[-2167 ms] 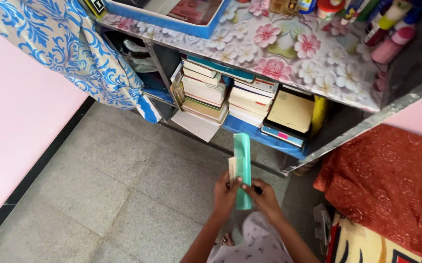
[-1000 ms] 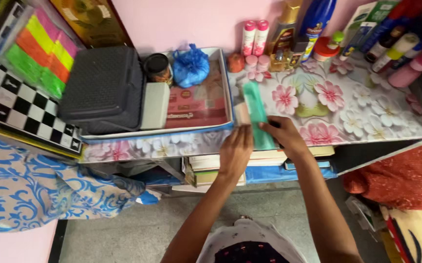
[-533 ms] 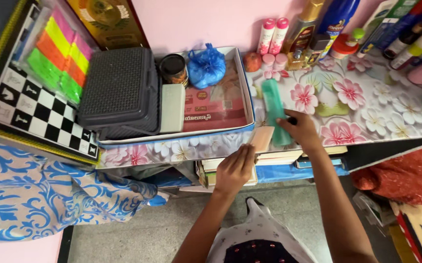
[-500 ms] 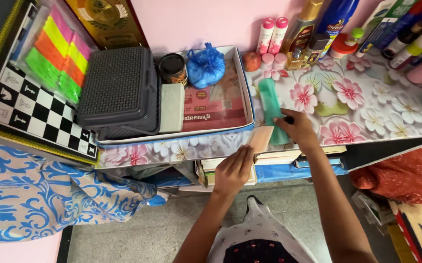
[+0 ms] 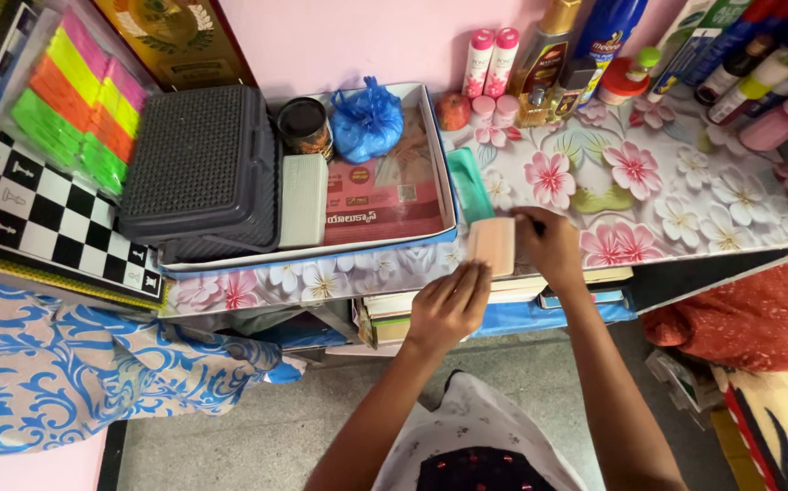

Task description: The person organizes various items on a shelf and bed. They place a framed award, a book, a tin, and colorful packets on the shelf, then move a blue plastic bag and a green bottle onto the shelf as well.

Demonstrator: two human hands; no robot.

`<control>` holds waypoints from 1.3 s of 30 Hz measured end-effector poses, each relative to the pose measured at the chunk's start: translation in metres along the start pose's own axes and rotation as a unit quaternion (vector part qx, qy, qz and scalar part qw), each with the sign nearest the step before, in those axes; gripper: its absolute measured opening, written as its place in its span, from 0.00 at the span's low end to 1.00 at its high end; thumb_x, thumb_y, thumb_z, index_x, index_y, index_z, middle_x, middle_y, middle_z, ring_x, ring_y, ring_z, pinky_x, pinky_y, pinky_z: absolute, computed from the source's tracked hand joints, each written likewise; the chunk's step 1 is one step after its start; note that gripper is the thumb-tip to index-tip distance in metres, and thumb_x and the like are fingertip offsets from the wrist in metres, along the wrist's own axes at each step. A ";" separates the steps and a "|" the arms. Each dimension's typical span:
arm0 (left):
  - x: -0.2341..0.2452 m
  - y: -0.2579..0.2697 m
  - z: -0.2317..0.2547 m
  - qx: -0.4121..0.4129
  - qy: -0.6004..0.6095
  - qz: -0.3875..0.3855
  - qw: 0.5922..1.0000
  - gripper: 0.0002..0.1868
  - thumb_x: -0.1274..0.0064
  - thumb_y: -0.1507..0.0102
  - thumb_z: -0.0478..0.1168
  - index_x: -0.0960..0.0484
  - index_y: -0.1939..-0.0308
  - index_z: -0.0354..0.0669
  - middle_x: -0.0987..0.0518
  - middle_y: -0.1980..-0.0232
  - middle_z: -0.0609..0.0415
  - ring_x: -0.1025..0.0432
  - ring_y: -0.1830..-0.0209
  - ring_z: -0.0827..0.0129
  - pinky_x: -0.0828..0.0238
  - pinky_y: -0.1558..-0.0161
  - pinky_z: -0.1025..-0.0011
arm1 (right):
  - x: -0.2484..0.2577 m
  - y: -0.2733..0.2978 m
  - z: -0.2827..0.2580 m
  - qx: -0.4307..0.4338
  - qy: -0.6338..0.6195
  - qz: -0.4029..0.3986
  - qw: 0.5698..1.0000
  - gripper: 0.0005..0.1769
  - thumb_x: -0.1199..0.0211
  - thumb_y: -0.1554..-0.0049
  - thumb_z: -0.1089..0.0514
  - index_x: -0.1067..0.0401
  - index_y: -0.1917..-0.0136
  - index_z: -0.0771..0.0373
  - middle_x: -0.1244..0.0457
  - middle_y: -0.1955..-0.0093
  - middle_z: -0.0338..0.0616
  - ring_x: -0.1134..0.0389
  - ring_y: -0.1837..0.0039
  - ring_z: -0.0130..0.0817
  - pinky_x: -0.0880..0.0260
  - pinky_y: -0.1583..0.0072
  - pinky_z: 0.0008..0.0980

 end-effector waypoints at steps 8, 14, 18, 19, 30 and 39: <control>-0.046 -0.017 0.011 0.001 -0.009 -0.016 1.000 0.08 0.42 0.36 0.36 0.15 0.53 0.39 0.15 0.49 0.51 0.19 0.49 0.65 0.23 0.55 0.72 | 0.003 -0.009 0.008 -0.152 -0.202 -0.087 0.964 0.13 0.32 0.43 0.55 0.29 0.63 0.63 0.45 0.73 0.28 0.49 0.72 0.18 0.54 0.70 0.26; -0.067 0.007 0.004 0.287 0.191 -0.084 0.935 0.25 0.51 0.33 0.33 0.32 0.32 0.25 0.25 0.37 0.28 0.28 0.38 0.40 0.30 0.38 0.54 | -0.030 -0.045 0.001 0.159 0.073 -0.027 0.984 0.17 0.26 0.49 0.51 0.21 0.55 0.68 0.31 0.63 0.52 0.27 0.62 0.41 0.28 0.59 0.34; -0.088 0.009 -0.002 0.373 0.298 -0.068 0.876 0.30 0.53 0.31 0.36 0.42 0.26 0.28 0.30 0.31 0.26 0.34 0.34 0.33 0.39 0.34 0.48 | -0.044 -0.042 0.022 0.047 0.138 -0.082 0.986 0.22 0.25 0.52 0.47 0.21 0.55 0.69 0.30 0.64 0.57 0.26 0.60 0.48 0.27 0.55 0.40; -0.092 0.008 -0.003 0.378 0.310 -0.062 0.870 0.30 0.53 0.30 0.37 0.42 0.26 0.28 0.30 0.31 0.26 0.34 0.33 0.33 0.39 0.33 0.48 | -0.044 -0.039 0.022 0.053 0.128 -0.078 0.987 0.23 0.25 0.52 0.47 0.22 0.55 0.70 0.30 0.64 0.57 0.26 0.60 0.47 0.27 0.55 0.39; -0.087 0.007 -0.006 0.365 0.338 -0.069 0.865 0.29 0.55 0.27 0.42 0.42 0.26 0.30 0.32 0.31 0.27 0.35 0.31 0.34 0.38 0.32 0.50 | -0.042 -0.044 0.023 -0.071 0.043 -0.174 0.981 0.24 0.30 0.49 0.43 0.21 0.62 0.69 0.34 0.73 0.46 0.33 0.70 0.29 0.34 0.65 0.35; -0.060 0.024 -0.010 0.358 0.339 -0.053 0.868 0.22 0.52 0.30 0.36 0.31 0.32 0.34 0.25 0.36 0.35 0.29 0.36 0.43 0.32 0.37 0.56 | -0.034 -0.053 0.020 0.034 0.196 -0.054 0.978 0.29 0.30 0.43 0.38 0.21 0.64 0.69 0.34 0.72 0.53 0.30 0.66 0.47 0.30 0.59 0.42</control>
Point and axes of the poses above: each hand's wrist, its own y-axis away from the middle knuckle, its own x-axis out of the back of the hand, z = x × y, the point moved 5 cm from there along -y, towards the middle knuckle
